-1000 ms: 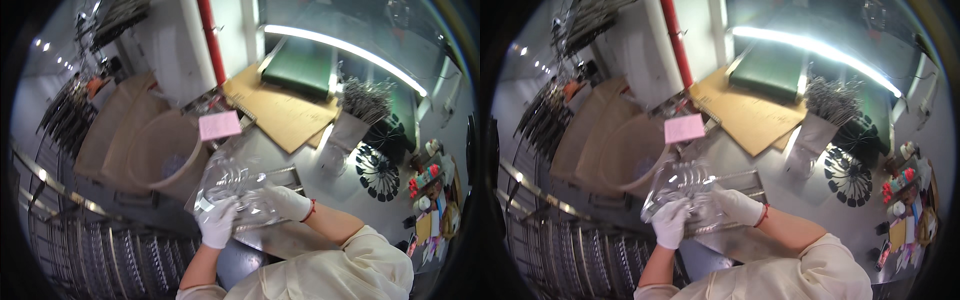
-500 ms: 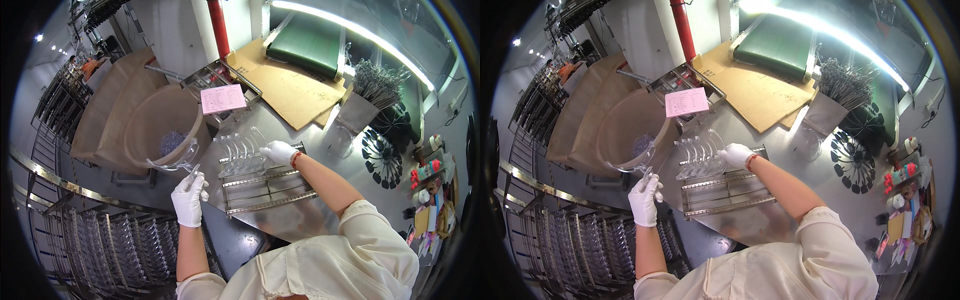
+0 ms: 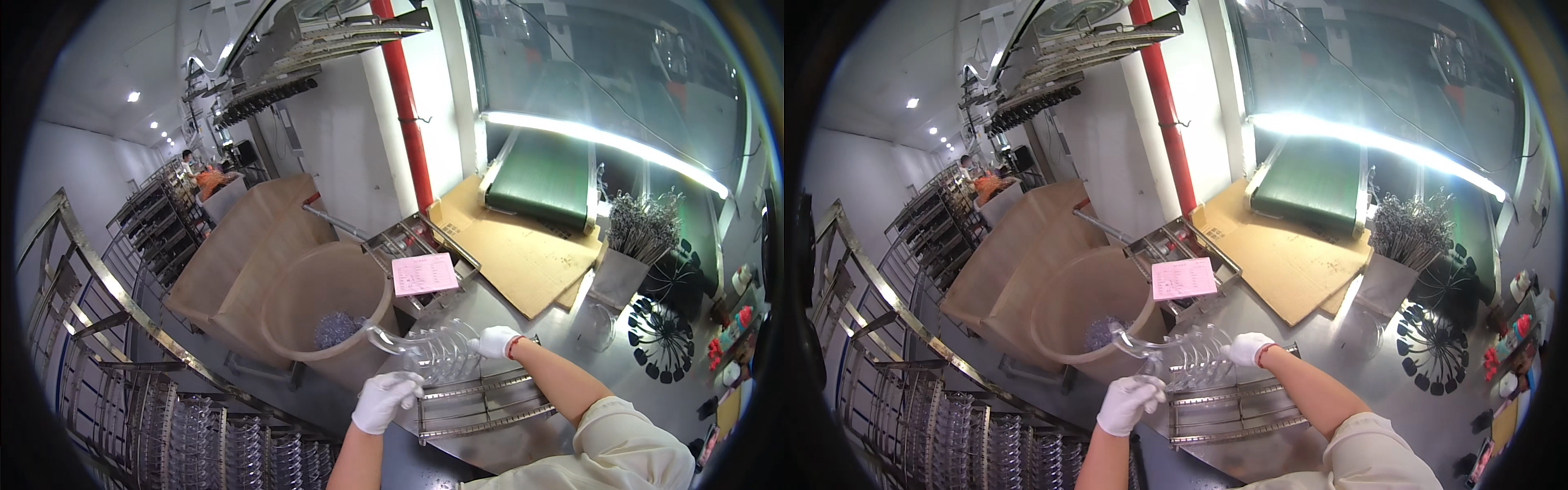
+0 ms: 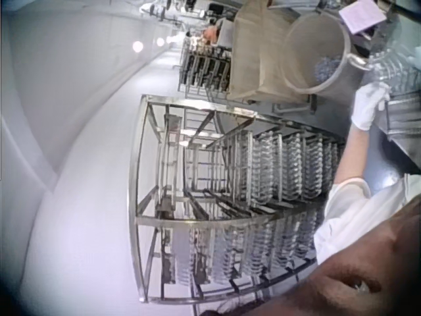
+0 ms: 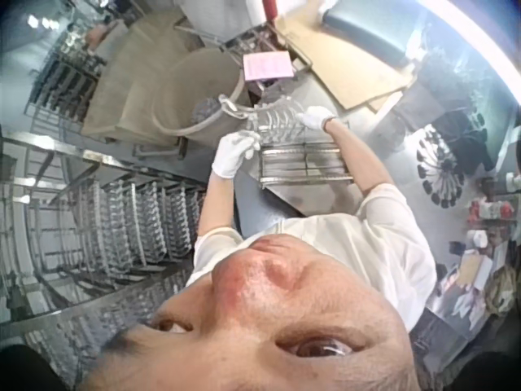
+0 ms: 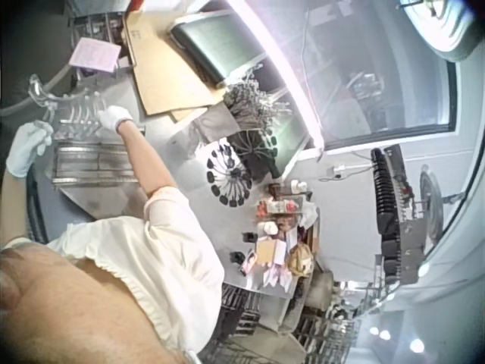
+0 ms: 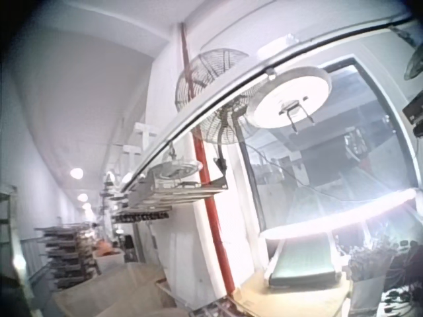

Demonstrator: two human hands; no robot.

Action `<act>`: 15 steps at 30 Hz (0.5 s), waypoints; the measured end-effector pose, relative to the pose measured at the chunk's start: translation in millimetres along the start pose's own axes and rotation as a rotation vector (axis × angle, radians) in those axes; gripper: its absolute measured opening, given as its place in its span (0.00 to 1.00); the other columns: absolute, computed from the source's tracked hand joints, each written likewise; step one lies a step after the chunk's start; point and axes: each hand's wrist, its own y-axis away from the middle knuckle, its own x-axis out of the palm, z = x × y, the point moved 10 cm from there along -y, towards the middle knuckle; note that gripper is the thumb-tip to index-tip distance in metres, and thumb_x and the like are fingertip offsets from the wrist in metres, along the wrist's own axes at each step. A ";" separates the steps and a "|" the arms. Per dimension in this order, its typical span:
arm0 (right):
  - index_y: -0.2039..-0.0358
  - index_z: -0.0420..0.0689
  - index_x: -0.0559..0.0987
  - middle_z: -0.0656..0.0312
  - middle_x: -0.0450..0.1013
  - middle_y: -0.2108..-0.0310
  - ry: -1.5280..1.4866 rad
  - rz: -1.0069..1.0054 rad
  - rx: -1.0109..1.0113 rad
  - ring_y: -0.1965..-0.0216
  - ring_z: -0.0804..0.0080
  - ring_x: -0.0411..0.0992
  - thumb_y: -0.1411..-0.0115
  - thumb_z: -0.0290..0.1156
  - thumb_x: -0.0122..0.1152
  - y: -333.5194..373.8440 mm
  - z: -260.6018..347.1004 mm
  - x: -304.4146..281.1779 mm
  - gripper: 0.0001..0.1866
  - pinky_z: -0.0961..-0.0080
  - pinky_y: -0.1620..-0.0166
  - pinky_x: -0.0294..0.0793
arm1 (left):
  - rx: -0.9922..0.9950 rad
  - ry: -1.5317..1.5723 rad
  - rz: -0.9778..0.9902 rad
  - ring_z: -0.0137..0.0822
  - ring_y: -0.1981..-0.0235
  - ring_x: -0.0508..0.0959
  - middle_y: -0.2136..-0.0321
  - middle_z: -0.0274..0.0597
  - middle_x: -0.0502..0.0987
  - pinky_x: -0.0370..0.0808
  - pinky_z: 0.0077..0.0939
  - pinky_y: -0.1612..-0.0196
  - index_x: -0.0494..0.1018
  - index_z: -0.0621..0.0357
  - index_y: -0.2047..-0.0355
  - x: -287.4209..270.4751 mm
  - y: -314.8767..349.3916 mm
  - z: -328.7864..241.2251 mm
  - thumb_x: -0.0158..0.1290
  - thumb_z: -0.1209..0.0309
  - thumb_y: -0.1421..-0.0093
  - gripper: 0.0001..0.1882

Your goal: The person assembles small black plastic components onto metal racks by hand, repeatedly picking up parts and inserting them into slots. The person also handles clear plastic holders and places them on the table. The workspace contains multiple racks, loose parts, and a smartphone.

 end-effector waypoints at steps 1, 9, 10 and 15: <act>0.65 0.41 0.87 0.42 0.82 0.64 0.018 -0.103 -0.001 0.56 0.41 0.80 0.32 0.62 0.43 7.2 3.8 -17.3 0.36 0.54 0.47 0.75 | -0.064 -0.094 0.043 0.26 0.74 0.77 0.66 0.47 0.85 0.75 0.19 0.68 0.80 0.72 0.54 7.1 -0.9 3.6 0.57 0.75 0.34 0.11; 0.56 0.40 0.83 0.63 0.82 0.68 -0.798 -0.172 -0.492 0.70 0.73 0.78 0.27 0.46 0.55 129.7 54.6 -50.1 0.20 0.75 0.67 0.76 | -0.229 -0.159 0.248 0.24 0.75 0.76 0.74 0.38 0.81 0.74 0.22 0.69 0.80 0.68 0.60 56.7 -14.5 32.0 0.50 0.66 0.28 0.15; 0.56 0.40 0.83 0.61 0.82 0.67 -0.579 -0.375 -0.623 0.68 0.73 0.79 0.28 0.40 0.59 145.3 60.8 -62.0 0.16 0.73 0.65 0.78 | -0.374 -0.067 0.228 0.26 0.76 0.76 0.74 0.38 0.79 0.74 0.23 0.71 0.80 0.69 0.62 53.0 -16.2 40.7 0.49 0.66 0.27 0.16; 0.58 0.40 0.84 0.49 0.82 0.65 -0.775 -0.307 -0.059 0.62 0.56 0.80 0.30 0.42 0.57 92.9 -31.8 -40.5 0.18 0.67 0.57 0.78 | 0.308 0.456 -0.329 0.29 0.78 0.75 0.62 0.49 0.82 0.69 0.18 0.79 0.75 0.61 0.53 -61.2 -58.9 -77.1 0.49 0.58 0.26 0.17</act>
